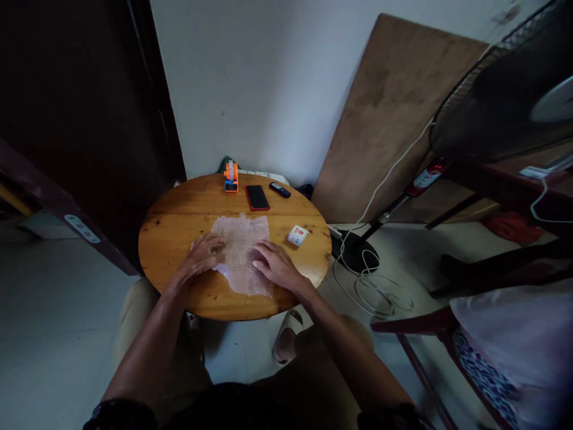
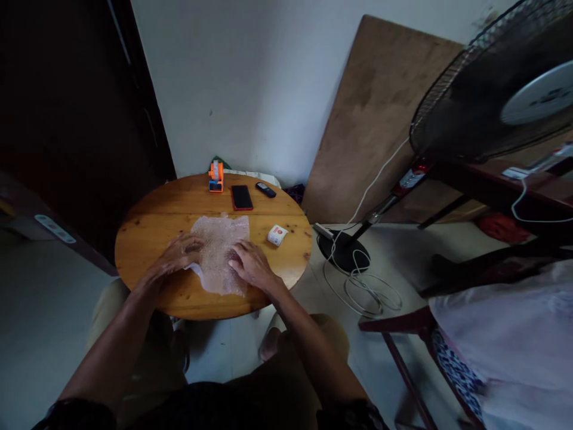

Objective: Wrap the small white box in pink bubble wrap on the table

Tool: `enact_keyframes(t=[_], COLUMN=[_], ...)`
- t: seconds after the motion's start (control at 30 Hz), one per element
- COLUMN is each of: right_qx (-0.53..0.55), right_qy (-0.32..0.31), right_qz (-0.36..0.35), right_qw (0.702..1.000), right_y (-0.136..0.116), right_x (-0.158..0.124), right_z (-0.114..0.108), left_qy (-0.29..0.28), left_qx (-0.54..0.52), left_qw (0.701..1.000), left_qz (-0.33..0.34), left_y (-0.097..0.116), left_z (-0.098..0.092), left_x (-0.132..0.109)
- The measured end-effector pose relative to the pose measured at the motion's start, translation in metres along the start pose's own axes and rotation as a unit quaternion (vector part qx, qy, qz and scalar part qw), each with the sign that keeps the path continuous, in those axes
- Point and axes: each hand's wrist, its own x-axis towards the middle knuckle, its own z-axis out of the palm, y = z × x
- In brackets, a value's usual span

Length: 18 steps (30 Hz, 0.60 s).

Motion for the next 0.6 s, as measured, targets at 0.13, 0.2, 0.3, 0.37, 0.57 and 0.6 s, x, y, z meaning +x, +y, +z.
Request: enact_keyframes(t=[0.13, 0.2, 0.3, 0.37, 0.57, 0.6], right_qx=[-0.04, -0.051, -0.055, -0.052, -0.032, -0.03], right_qy=[-0.038, -0.039, -0.02, 0.002, 0.048, 0.05], right_qz=[0.035, 0.044, 0.042, 0.04, 0.035, 0.034], right_qw=[0.998, 0.997, 0.997, 0.998, 0.998, 0.998], right_y=[0.006, 0.01, 0.014, 0.015, 0.014, 0.013], right_x=[0.019, 0.023, 0.021, 0.017, 0.006, 0.006], right_z=[-0.001, -0.003, 0.0, 0.004, 0.013, 0.013], left_qy=[-0.06, -0.075, -0.09, -0.086, -0.005, 0.003], left_qx=[0.068, 0.082, 0.079, 0.068, 0.095, 0.109], left_qw=[0.995, 0.993, 0.991, 0.991, 0.995, 0.992], left_qz=[0.029, 0.033, 0.053, 0.073, -0.028, -0.069], left_y=[-0.001, -0.005, -0.009, -0.009, 0.004, 0.006], left_z=[-0.009, -0.014, -0.019, -0.021, -0.019, -0.018], left_x=[-0.008, -0.011, -0.013, -0.009, 0.039, 0.052])
